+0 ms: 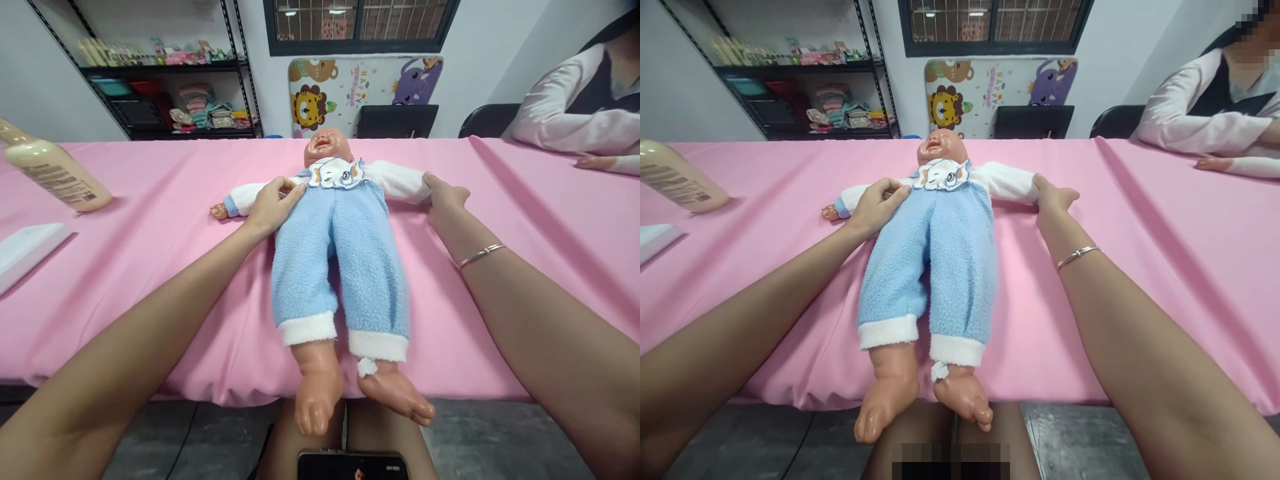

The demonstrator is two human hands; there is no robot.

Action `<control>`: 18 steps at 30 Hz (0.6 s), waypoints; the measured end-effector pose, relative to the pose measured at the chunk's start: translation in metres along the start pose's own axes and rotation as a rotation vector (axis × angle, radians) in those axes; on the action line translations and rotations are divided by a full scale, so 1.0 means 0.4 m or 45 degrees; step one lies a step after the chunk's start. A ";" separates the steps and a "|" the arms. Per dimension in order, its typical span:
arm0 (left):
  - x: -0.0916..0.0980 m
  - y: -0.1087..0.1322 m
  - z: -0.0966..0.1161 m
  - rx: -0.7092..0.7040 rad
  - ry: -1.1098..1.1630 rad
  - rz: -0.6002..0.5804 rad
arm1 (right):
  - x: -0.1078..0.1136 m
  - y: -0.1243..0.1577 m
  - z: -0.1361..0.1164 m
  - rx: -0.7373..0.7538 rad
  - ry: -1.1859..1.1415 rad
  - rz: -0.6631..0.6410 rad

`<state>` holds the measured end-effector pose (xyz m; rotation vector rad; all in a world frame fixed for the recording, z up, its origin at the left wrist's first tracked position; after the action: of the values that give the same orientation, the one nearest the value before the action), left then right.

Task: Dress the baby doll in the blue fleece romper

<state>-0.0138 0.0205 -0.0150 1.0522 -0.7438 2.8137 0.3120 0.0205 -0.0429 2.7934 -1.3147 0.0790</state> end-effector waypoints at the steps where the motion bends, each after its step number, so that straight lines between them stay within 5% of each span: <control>1: 0.002 0.001 -0.009 0.036 -0.001 -0.008 | 0.005 0.004 -0.002 -0.023 0.067 0.058; 9: 0.001 0.003 -0.029 0.128 0.283 -0.123 | -0.008 0.032 -0.007 0.076 0.379 0.104; 12: -0.004 0.003 -0.032 0.170 0.443 -0.070 | -0.012 0.065 -0.034 0.379 0.393 0.124; 15: -0.009 0.003 -0.033 0.195 0.511 -0.015 | -0.024 0.124 -0.061 0.864 0.171 -0.051; 18: -0.012 0.002 -0.032 0.186 0.485 -0.007 | -0.041 0.178 -0.052 0.876 -0.082 -0.392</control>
<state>-0.0180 0.0262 -0.0268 0.4978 -0.5007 2.9664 0.2460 -0.0107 -0.0213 3.5578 -0.9802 0.5225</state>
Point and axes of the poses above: each hand's wrist, its own y-axis away from the middle knuckle, its own x-axis out of the back of the hand, z = x × y, the point moved 1 cm from there along -y, towards the middle knuckle, and after that the axes turned 8 degrees about -y, right-handed, at the moved point
